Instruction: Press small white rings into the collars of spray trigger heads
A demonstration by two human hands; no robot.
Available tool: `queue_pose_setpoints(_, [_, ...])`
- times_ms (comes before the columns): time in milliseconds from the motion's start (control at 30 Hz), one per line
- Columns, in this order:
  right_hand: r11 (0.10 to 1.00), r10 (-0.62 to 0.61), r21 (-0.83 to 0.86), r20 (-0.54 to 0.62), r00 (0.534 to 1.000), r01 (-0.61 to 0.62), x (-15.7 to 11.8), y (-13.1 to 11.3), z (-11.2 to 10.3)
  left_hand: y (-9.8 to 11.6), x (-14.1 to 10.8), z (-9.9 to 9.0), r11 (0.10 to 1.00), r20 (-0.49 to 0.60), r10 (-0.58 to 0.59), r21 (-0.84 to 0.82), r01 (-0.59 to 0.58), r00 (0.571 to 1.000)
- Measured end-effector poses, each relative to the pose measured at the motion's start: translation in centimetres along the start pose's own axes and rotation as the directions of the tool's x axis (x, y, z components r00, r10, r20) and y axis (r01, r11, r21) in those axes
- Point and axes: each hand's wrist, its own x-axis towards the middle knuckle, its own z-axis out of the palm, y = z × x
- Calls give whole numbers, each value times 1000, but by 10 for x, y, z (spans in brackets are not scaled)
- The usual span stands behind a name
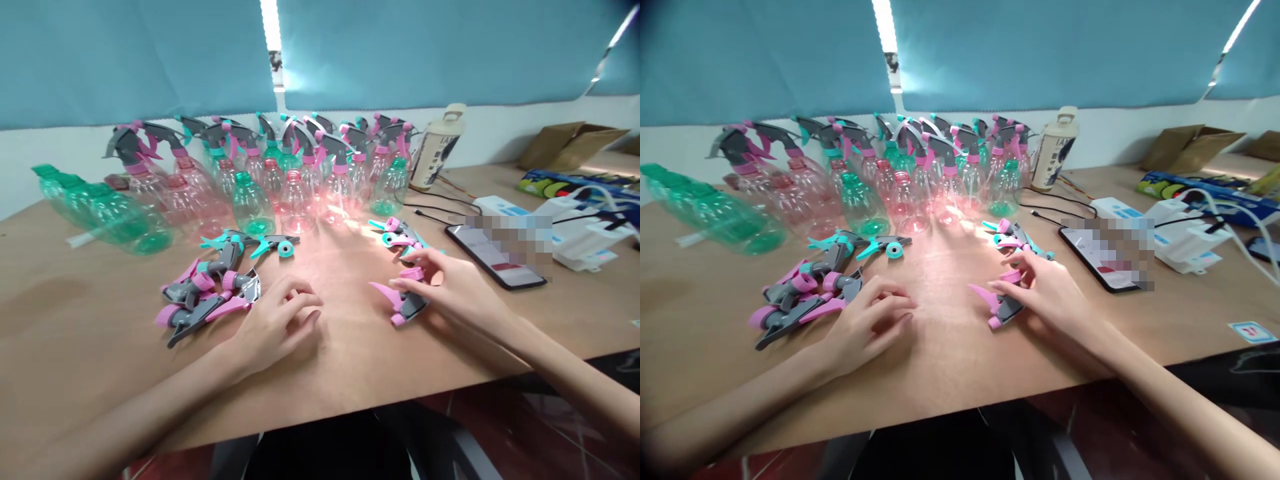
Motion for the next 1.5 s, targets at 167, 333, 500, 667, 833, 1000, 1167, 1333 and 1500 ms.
queue_pose_setpoints(167, [977, 207, -27, -99, 973, -210, -4, 28, -26, 3, 11, 10, 999, 21, -28, 24, 27, 999])
queue_pose_setpoints(333, [954, 298, 51, -106, 949, -294, 3, 37, -27, 10, 29, 28, 1000, 45, -13, -11, 14, 999])
queue_pose_setpoints(500, [929, 354, 163, -137, 925, -331, 22, 48, -22, 18, 45, 41, 999, 83, 14, -45, -10, 996])
queue_pose_setpoints(667, [950, 313, 76, -191, 930, -304, 32, 60, -21, 18, 50, 47, 999, 74, 7, -50, -3, 997])
queue_pose_setpoints(833, [979, 203, 41, -216, 955, -199, 20, 62, -19, 14, 50, 47, 999, 65, -14, -36, 16, 998])
queue_pose_setpoints(1000, [992, 98, -54, -200, 975, -111, 6, 57, -14, 14, 48, 46, 999, 52, -11, -35, 13, 999])
queue_pose_setpoints(1167, [988, 62, -122, -224, 973, -92, -1, 51, -7, 20, 41, 38, 999, 50, 11, -32, -9, 999])
queue_pose_setpoints(1333, [970, -52, -241, -299, 953, -23, -2, 52, 0, 21, 26, 23, 1000, 50, 28, -2, -28, 998])
queue_pose_setpoints(1500, [922, -215, -380, -340, 916, 75, 1, 39, 7, 19, 6, 4, 996, 32, 62, 56, -63, 998])
